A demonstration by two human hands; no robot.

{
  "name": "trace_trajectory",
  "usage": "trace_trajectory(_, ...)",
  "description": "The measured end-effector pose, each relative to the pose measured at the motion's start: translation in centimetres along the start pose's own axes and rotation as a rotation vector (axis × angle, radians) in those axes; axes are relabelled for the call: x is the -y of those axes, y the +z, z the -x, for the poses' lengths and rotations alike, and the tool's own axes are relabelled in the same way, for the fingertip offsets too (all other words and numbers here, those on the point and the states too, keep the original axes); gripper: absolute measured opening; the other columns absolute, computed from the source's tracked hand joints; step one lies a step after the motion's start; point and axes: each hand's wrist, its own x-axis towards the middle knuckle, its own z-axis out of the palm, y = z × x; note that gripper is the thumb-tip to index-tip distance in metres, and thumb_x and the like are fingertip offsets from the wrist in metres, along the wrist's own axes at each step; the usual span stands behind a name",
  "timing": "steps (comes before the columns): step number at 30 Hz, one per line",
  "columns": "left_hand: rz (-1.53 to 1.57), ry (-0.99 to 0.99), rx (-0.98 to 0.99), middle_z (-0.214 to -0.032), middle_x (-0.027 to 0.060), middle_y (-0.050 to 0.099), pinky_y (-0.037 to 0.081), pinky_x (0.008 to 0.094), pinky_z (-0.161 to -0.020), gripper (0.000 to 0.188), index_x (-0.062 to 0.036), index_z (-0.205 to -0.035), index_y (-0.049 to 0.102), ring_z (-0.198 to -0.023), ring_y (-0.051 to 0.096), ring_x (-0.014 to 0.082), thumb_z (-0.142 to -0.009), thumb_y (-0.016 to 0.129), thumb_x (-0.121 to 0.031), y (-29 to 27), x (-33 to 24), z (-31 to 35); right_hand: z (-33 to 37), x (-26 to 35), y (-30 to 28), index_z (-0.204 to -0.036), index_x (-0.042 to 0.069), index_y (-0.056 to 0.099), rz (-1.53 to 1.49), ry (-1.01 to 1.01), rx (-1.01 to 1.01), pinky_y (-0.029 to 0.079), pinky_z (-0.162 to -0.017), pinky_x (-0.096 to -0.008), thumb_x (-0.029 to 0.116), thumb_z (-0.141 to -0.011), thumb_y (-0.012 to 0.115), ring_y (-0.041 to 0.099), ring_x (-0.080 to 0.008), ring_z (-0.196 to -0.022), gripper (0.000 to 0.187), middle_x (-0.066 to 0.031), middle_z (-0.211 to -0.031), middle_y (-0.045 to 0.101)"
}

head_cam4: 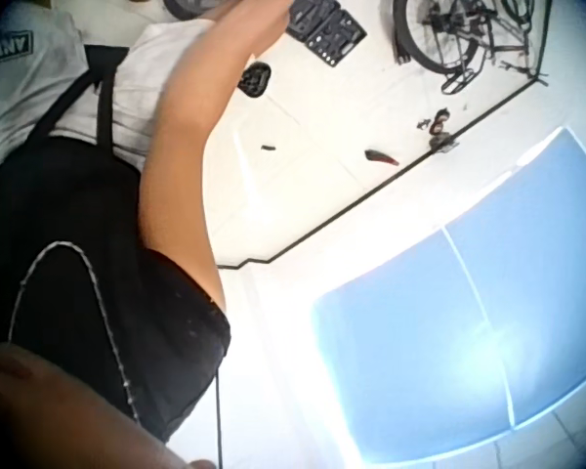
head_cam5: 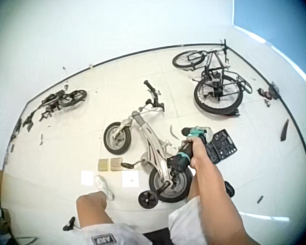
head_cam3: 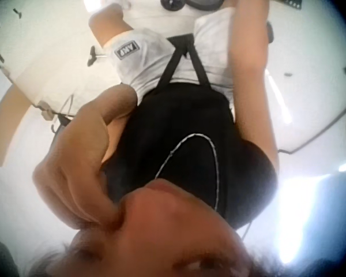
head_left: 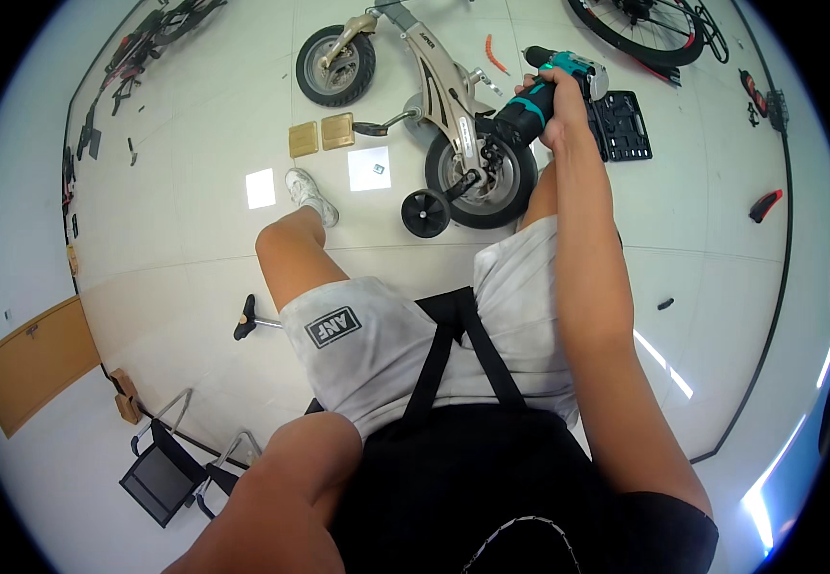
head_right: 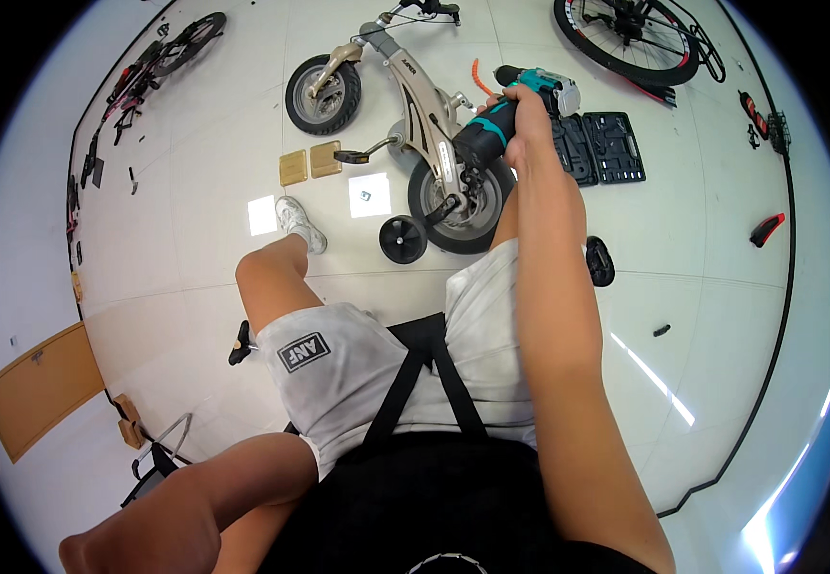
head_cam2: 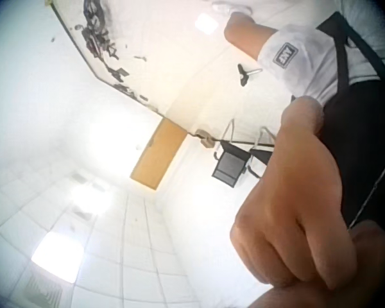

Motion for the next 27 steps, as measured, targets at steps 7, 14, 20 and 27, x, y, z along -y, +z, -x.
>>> trace_trajectory(7, 0.010, 0.035, 0.016, -0.059, 0.0022, 0.044, 0.051, 0.0400, -0.063, 0.026, -0.0105, -0.056, 0.047, -0.053, 0.051, 0.0181, -0.070, 0.044, 0.012, -1.3, -2.2, -1.0, -0.5, -0.4, -0.6, -0.107, -0.005, 0.054, 0.068, 0.043, 0.067, 0.058, -0.072, -0.0383, 0.016, -0.087, 0.059, 0.065, -0.0276, -0.077, 0.030, -0.0125, -0.084, 0.064)
trace_trajectory(14, -0.309, 0.406, -0.117, -0.059, 0.0018, 0.044, 0.053, 0.0389, -0.065, 0.030, -0.0118, -0.056, 0.045, -0.053, 0.052, 0.0187, -0.073, 0.043, 0.013, -1.4, -4.5, -3.2, 0.5, -2.4, -1.0, -0.093, 0.001, 0.055, 0.141, 0.080, 0.075, 0.056, -0.067, -0.0384, 0.018, -0.087, 0.056, 0.064, -0.0256, -0.069, 0.018, -0.0096, -0.076, 0.061)
trace_trajectory(20, -0.207, 0.292, -0.085, -0.060, 0.0012, 0.044, 0.054, 0.0373, -0.066, 0.033, -0.0146, -0.056, 0.044, -0.055, 0.053, 0.0178, -0.073, 0.043, 0.014, -1.2, -8.9, -4.9, 1.8, -3.4, -2.4, -0.095, -0.001, 0.056, 0.145, 0.066, 0.076, 0.057, -0.068, -0.0375, 0.019, -0.087, 0.056, 0.064, -0.0262, -0.070, 0.021, -0.0098, -0.076, 0.062)
trace_trajectory(27, 0.032, 0.159, -0.194, -0.060, 0.0010, 0.043, 0.054, 0.0372, -0.068, 0.032, -0.0135, -0.055, 0.044, -0.054, 0.052, 0.0176, -0.072, 0.043, 0.013, -1.1, -11.8, -5.4, 3.1, -3.1, -3.2, -0.103, -0.003, 0.056, 0.122, 0.034, 0.169, 0.056, -0.070, -0.0365, 0.019, -0.086, 0.056, 0.064, -0.0259, -0.072, 0.028, -0.0097, -0.077, 0.062)
